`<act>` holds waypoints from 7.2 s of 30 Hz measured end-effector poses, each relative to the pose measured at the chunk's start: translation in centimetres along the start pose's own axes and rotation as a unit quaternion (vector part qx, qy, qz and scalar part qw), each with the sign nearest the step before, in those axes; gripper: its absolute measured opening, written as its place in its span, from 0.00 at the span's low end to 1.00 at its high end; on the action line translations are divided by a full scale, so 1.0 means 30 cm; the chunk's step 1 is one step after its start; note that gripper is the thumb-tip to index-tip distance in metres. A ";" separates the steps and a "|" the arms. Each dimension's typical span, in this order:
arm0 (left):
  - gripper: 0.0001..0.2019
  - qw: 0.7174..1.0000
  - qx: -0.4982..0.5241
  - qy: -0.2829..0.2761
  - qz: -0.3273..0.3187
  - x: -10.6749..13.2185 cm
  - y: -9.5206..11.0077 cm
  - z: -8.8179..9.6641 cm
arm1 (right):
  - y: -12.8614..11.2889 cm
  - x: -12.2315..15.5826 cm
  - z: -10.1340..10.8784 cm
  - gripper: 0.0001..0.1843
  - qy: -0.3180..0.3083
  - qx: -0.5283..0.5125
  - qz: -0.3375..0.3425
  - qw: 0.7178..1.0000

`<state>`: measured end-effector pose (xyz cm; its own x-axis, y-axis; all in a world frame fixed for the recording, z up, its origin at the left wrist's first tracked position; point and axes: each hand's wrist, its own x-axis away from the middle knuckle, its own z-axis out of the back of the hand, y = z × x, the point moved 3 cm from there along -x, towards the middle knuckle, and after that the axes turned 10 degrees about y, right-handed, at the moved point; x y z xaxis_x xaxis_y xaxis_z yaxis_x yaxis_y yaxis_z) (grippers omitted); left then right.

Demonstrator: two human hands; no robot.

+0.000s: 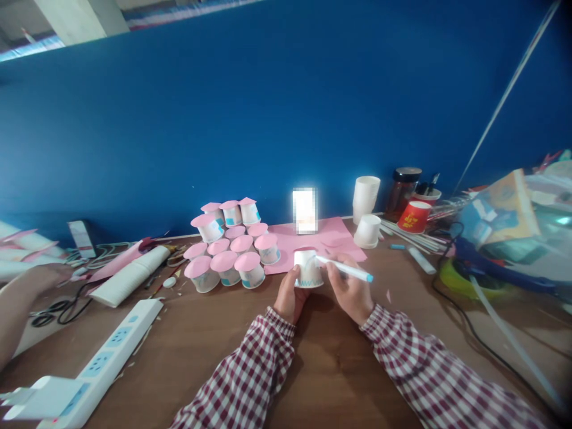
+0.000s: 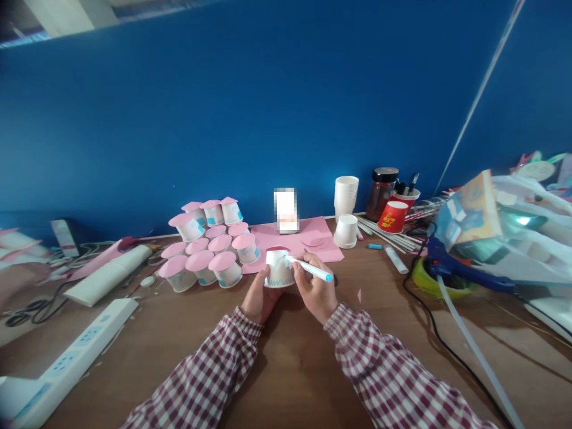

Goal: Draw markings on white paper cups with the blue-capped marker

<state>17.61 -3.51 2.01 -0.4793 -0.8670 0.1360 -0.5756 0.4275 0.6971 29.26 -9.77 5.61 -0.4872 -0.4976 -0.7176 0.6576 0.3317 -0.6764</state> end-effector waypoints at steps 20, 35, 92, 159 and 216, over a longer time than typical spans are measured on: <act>0.22 1.000 0.000 -0.005 -0.002 0.002 0.001 -0.007 | 0.017 0.011 -0.007 0.08 -0.003 -0.048 -0.034 0.998; 0.21 1.000 -0.001 0.006 0.003 0.003 0.002 -0.007 | 0.010 0.008 -0.004 0.07 -0.010 -0.035 -0.022 0.999; 0.19 1.000 -0.011 0.014 -0.003 0.004 0.004 -0.008 | -0.002 0.026 -0.011 0.05 -0.018 -0.047 -0.018 0.999; 0.20 1.000 -0.018 0.004 0.001 0.005 0.003 -0.004 | -0.014 0.023 -0.012 0.04 -0.040 -0.037 -0.008 0.998; 0.19 1.000 0.000 0.005 -0.001 0.007 0.005 -0.008 | -0.002 0.018 -0.012 0.05 -0.041 -0.028 -0.019 0.999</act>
<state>17.57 -3.68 2.32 -0.4707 -0.8708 0.1418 -0.5765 0.4253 0.6978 28.76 -9.77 5.21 -0.4607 -0.5733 -0.6775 0.6055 0.3551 -0.7123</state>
